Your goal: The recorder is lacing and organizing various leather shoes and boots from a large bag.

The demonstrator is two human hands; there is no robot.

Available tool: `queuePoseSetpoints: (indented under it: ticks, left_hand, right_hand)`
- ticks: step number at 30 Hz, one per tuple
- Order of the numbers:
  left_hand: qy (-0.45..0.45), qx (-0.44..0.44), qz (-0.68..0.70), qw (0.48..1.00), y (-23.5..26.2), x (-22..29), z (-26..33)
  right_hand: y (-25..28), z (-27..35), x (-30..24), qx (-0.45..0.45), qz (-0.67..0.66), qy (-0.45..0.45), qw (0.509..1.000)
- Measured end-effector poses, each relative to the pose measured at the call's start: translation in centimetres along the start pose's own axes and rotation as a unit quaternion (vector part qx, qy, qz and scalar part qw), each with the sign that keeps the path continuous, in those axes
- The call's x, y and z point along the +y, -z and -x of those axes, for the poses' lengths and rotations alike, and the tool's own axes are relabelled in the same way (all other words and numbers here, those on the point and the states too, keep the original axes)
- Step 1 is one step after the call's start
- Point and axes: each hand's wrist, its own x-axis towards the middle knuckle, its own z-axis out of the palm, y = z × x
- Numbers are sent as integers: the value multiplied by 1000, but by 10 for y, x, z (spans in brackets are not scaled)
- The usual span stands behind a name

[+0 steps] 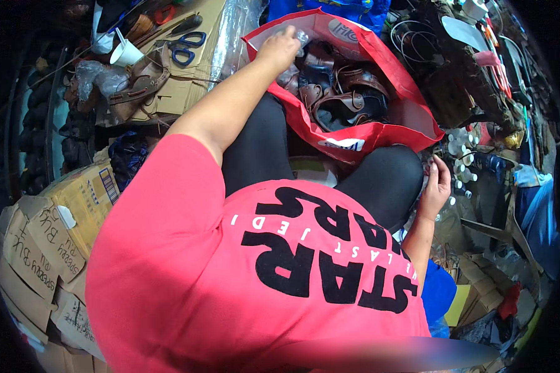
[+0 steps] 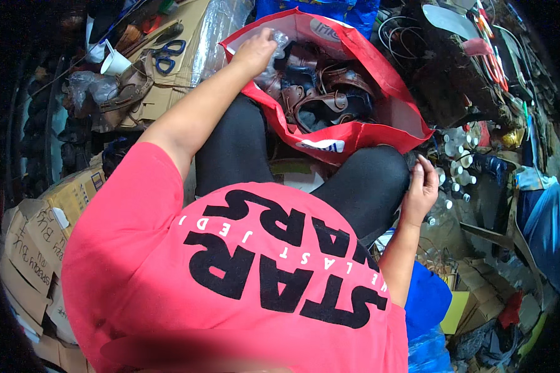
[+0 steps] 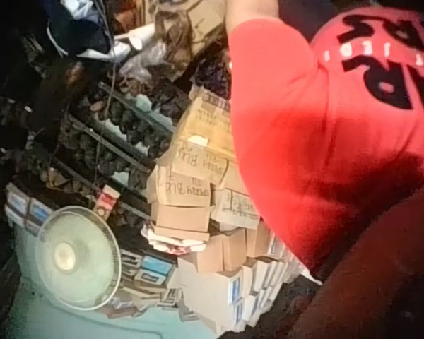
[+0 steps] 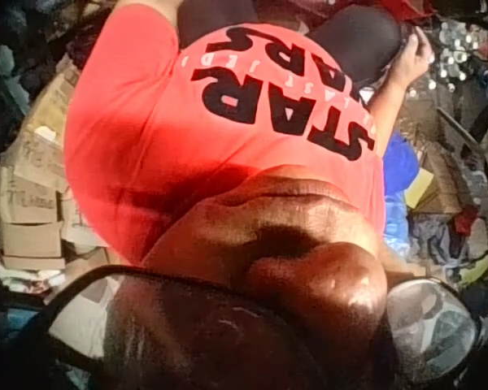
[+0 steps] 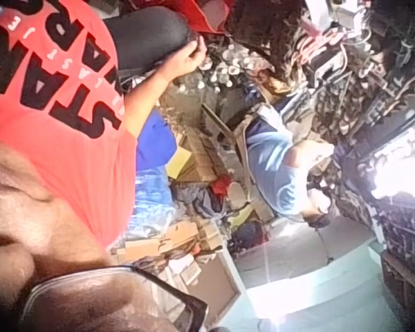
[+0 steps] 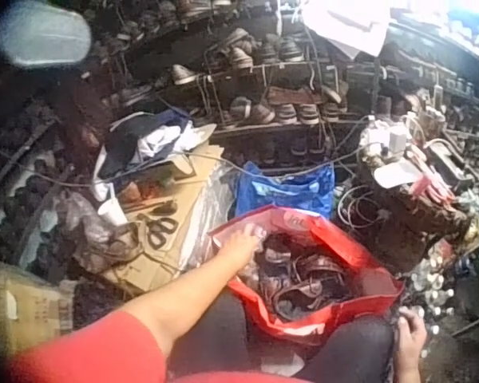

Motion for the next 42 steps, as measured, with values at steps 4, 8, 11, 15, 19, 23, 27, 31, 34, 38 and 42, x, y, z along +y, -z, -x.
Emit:
queuePoseSetpoints:
  ticks: [4,8,11,15,19,23,27,31,34,38,42]
  left_hand:
    - [-139,-99,-276,946,-1,11,-23]
    - [60,-375,-121,917,-42,17,-30]
    - [306,-449,62,837,-73,-4,-27]
    - [-22,-323,-88,942,17,79,-48]
    - [-74,-216,101,968,9,131,-45]
    - [-45,-181,164,969,-39,159,-55]
    - [-75,-161,166,970,-37,148,-55]
    - [-147,104,249,952,-9,106,-45]
    - [-153,255,310,903,52,87,-30]
    - [-152,262,310,901,72,92,9]
    - [-155,304,343,875,88,119,34]
  right_hand:
    - [-39,15,-61,-102,213,205,950]
    - [-55,27,-58,-180,420,256,852]
    - [-59,21,-59,-176,397,236,869]
    - [-52,20,-52,-160,422,213,866]
    - [-63,16,-57,-173,411,210,870]
    - [-65,15,-56,-174,424,203,865]
    - [-57,17,-52,-155,424,194,871]
    - [-52,19,-54,-145,412,205,876]
    - [-52,20,-53,-138,397,205,884]
    - [-64,21,-58,-192,208,77,956]
    - [-109,36,-80,-319,-234,-267,879]
